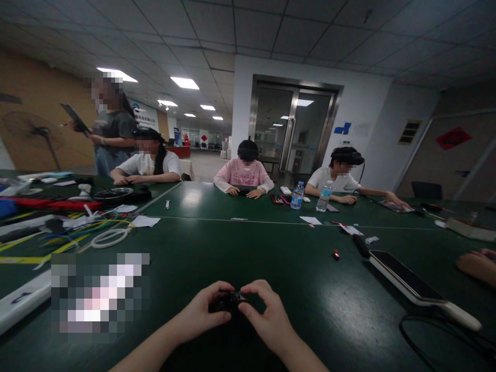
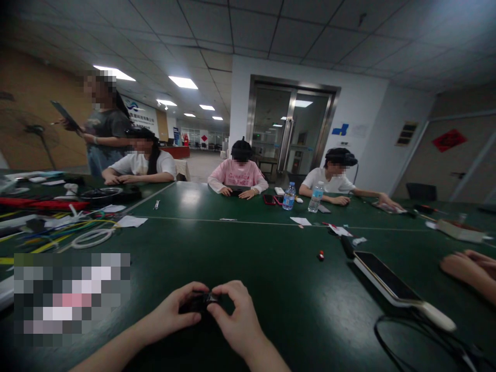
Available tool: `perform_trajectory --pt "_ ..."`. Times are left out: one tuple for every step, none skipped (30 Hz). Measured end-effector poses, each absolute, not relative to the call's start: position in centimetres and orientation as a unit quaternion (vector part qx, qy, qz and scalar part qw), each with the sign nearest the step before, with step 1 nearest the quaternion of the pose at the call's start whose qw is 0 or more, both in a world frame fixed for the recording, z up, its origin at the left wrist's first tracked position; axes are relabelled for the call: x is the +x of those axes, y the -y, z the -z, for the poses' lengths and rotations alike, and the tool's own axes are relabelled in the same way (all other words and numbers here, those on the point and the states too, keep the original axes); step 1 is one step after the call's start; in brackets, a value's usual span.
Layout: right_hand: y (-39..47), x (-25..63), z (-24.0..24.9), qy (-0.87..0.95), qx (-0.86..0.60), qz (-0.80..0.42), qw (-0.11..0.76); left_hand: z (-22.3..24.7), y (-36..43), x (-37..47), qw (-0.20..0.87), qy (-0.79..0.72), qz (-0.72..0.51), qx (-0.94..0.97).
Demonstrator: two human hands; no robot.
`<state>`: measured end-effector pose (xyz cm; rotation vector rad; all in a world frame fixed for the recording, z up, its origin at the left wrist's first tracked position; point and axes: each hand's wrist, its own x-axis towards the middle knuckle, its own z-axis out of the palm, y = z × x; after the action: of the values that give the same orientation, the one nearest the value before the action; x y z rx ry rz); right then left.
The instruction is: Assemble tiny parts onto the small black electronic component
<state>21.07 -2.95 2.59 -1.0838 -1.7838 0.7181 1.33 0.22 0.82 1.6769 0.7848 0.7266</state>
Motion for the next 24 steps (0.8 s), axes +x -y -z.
perform_trajectory --pt "3.0 21.0 -2.6 0.724 -0.435 -0.291 0.450 -0.7 -0.3 1.3 0.545 -0.328 -0.308 0.707" --pt "3.0 21.0 -2.6 0.726 -0.430 -0.293 0.449 -0.6 -0.3 1.3 0.545 -0.325 -0.309 0.708" --pt "3.0 20.9 -2.5 0.728 -0.425 -0.296 0.450 -0.5 -0.3 1.2 0.543 -0.324 -0.310 0.710" --pt "2.9 20.9 -2.5 0.729 -0.421 -0.298 0.451 -0.5 -0.3 1.2 0.541 -0.324 -0.310 0.711" --pt "2.9 20.8 -2.4 0.729 -0.419 -0.298 0.450 -0.5 -0.3 1.1 0.539 -0.324 -0.310 0.713" --pt "2.9 20.8 -2.2 0.730 -0.422 -0.297 0.447 -0.5 -0.2 1.1 0.537 -0.325 -0.311 0.714" --pt "2.8 20.7 -2.1 0.732 -0.427 -0.297 0.441 -0.6 -0.2 1.1 0.536 -0.325 -0.310 0.715" --pt "2.7 20.7 -1.9 0.732 -0.434 -0.297 0.432 -0.7 -0.1 1.1 0.536 -0.324 -0.310 0.715" --pt "2.6 20.7 -1.7 0.733 -0.441 -0.298 0.423 -0.8 -0.1 1.2 0.539 -0.323 -0.309 0.714" --pt "2.5 20.7 -1.6 0.734 -0.445 -0.301 0.415 -0.9 0.0 1.2 0.542 -0.322 -0.307 0.713" --pt "2.4 20.8 -1.4 0.736 -0.446 -0.304 0.409 -0.9 0.0 1.2 0.544 -0.322 -0.305 0.712" --pt "2.3 20.8 -1.2 0.738 -0.445 -0.306 0.405 -1.0 0.1 1.3 0.546 -0.322 -0.301 0.712" --pt "2.3 20.9 -1.1 0.739 -0.443 -0.308 0.403 -1.0 0.1 1.3 0.547 -0.323 -0.298 0.713" --pt "2.3 21.0 -1.0 0.741 -0.442 -0.309 0.401 -0.9 0.1 1.3 0.545 -0.323 -0.296 0.715" --pt "2.3 21.0 -1.0 0.742 -0.442 -0.311 0.397 -0.9 0.1 1.3 0.543 -0.324 -0.293 0.717" --pt "2.3 21.1 -1.0 0.742 -0.443 -0.315 0.393 -0.8 0.1 1.3 0.539 -0.325 -0.292 0.720" --pt "2.4 21.1 -1.0 0.742 -0.444 -0.318 0.389 -0.7 0.0 1.3 0.536 -0.327 -0.290 0.722" --pt "2.5 21.1 -1.1 0.742 -0.445 -0.322 0.384 -0.7 0.0 1.2 0.534 -0.329 -0.288 0.724" --pt "2.6 21.1 -1.2 0.742 -0.447 -0.324 0.381 -0.7 0.1 1.2 0.533 -0.332 -0.287 0.724" --pt "2.6 21.0 -1.3 0.742 -0.448 -0.325 0.378 -0.7 0.1 1.2 0.534 -0.333 -0.285 0.723" --pt "2.7 21.0 -1.4 0.742 -0.448 -0.326 0.376 -0.8 0.1 1.2 0.537 -0.333 -0.283 0.722" --pt "2.7 20.9 -1.4 0.744 -0.446 -0.326 0.376 -0.9 0.2 1.2 0.541 -0.331 -0.283 0.719" --pt "2.7 20.9 -1.5 0.745 -0.443 -0.325 0.378 -1.0 0.2 1.3 0.546 -0.330 -0.283 0.716" --pt "2.7 20.8 -1.5 0.747 -0.439 -0.323 0.380 -1.1 0.3 1.3 0.550 -0.329 -0.284 0.713"
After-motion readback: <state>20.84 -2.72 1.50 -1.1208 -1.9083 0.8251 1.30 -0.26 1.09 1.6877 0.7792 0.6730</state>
